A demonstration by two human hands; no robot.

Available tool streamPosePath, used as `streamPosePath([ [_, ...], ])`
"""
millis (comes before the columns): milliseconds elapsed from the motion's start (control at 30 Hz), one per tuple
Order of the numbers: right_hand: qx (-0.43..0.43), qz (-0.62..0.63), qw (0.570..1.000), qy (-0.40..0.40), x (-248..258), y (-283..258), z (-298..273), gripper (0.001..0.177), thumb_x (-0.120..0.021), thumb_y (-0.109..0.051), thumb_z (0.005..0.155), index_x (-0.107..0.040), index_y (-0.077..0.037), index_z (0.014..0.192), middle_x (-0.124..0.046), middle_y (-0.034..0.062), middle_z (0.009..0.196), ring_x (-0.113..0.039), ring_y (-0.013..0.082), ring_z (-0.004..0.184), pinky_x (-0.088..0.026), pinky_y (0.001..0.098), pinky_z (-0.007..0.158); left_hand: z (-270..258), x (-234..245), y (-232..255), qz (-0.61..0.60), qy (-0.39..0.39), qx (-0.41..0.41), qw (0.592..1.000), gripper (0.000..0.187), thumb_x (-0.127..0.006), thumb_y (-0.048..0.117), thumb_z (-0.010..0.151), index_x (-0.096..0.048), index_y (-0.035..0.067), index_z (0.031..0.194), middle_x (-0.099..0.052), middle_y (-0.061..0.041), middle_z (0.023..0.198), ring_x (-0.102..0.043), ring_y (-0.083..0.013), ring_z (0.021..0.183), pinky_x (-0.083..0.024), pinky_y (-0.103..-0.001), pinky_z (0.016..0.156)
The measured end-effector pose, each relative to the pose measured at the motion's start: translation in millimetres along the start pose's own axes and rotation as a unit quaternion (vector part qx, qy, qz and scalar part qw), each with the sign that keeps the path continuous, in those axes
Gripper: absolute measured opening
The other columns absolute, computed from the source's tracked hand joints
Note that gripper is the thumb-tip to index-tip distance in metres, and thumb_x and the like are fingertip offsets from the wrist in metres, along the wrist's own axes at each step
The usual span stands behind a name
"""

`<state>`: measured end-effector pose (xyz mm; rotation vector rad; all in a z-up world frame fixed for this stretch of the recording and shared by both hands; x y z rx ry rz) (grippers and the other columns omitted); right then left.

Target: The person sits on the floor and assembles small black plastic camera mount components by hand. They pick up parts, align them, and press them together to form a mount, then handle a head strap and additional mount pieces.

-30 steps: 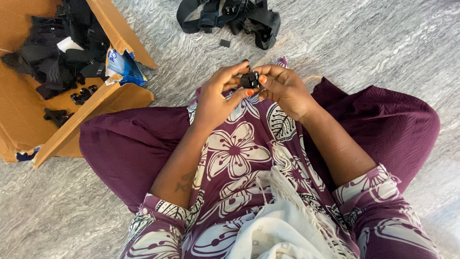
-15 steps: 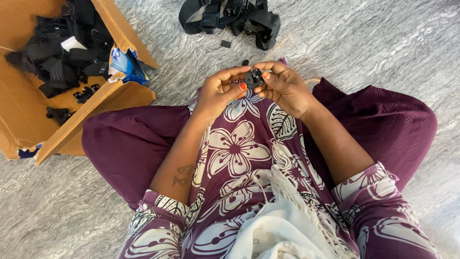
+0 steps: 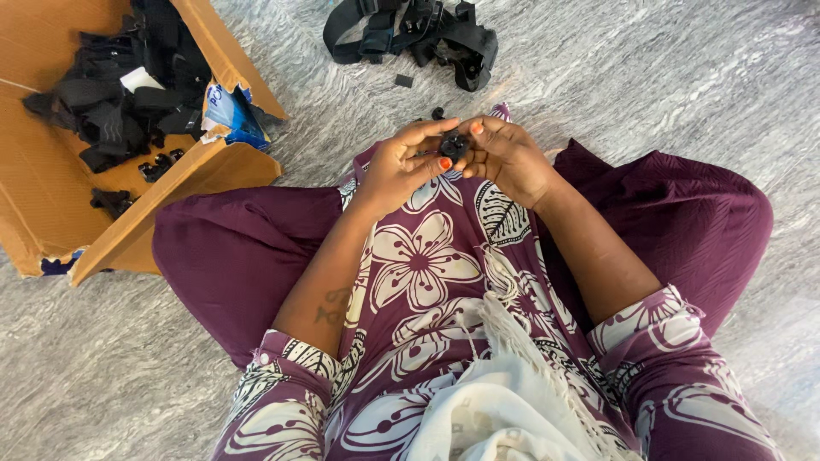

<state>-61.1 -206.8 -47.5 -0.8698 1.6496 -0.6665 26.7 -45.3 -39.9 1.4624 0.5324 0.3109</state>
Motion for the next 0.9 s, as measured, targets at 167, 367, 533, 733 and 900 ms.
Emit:
streamPosePath([
  [167,0.017,-0.141,0.99,0.007,-13.8,-12.4,-6.4,0.039,-0.062,-0.019,0.101,-0.058,-0.002,0.137,-0.07,0.0079,0.113,-0.069,0.0143,0.097,-0.058,0.0292,0.081,3.0,7.9,-2.1,0.016,0.049,-0.023,0.998,0.048,-0.077,-0.001,0.095,-0.058,0.005,0.138,-0.061,-0.006,0.137,-0.064,-0.0182,0.124,-0.059,-0.035,0.106],
  [367,0.071,-0.211,0.975,0.004,-20.2,-17.3,-4.8,0.048,-0.067,-0.009,0.097,-0.053,0.0,0.142,-0.067,0.0075,0.125,-0.067,0.0125,0.104,-0.057,0.0288,0.084,3.2,7.7,4.9,-0.001,0.04,-0.053,0.998,0.048,-0.074,-0.005,0.095,-0.058,0.004,0.139,-0.054,-0.007,0.143,-0.062,-0.019,0.13,-0.057,-0.035,0.111],
  [533,0.079,-0.249,0.965,0.021,-14.7,-12.9,-3.0,0.047,-0.067,-0.014,0.101,-0.054,0.0,0.143,-0.067,0.007,0.118,-0.067,0.0117,0.099,-0.056,0.0284,0.083,1.4,7.3,13.1,0.073,0.066,-0.047,0.994,0.042,-0.07,0.001,0.098,-0.062,0.007,0.139,-0.056,-0.006,0.139,-0.065,-0.0179,0.123,-0.058,-0.032,0.106],
  [733,0.08,-0.254,0.963,0.03,-10.9,-8.4,-2.5,0.041,-0.066,-0.017,0.103,-0.057,0.0,0.139,-0.07,0.005,0.116,-0.067,0.0114,0.097,-0.055,0.0271,0.082,2.5,4.5,21.3,0.117,0.08,-0.074,0.987,0.027,-0.074,0.004,0.099,-0.071,0.005,0.125,-0.057,-0.007,0.127,-0.067,-0.0175,0.116,-0.061,-0.031,0.095],
  [900,0.114,-0.206,0.971,0.026,-3.9,-4.3,-2.8,0.035,-0.071,-0.017,0.099,-0.055,-0.002,0.126,-0.067,0.0034,0.11,-0.067,0.0104,0.097,-0.057,0.0261,0.082,-1.8,0.0,33.6,0.129,0.083,-0.099,0.983,0.029,-0.076,0.003,0.097,-0.072,0.007,0.125,-0.057,-0.007,0.127,-0.067,-0.0171,0.114,-0.062,-0.03,0.092],
])
Point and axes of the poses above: each hand's wrist, its own z-axis towards the middle knuckle, its own x-axis out of the back of the hand, y = z × x, the point moved 5 cm from there along z, towards the middle knuckle
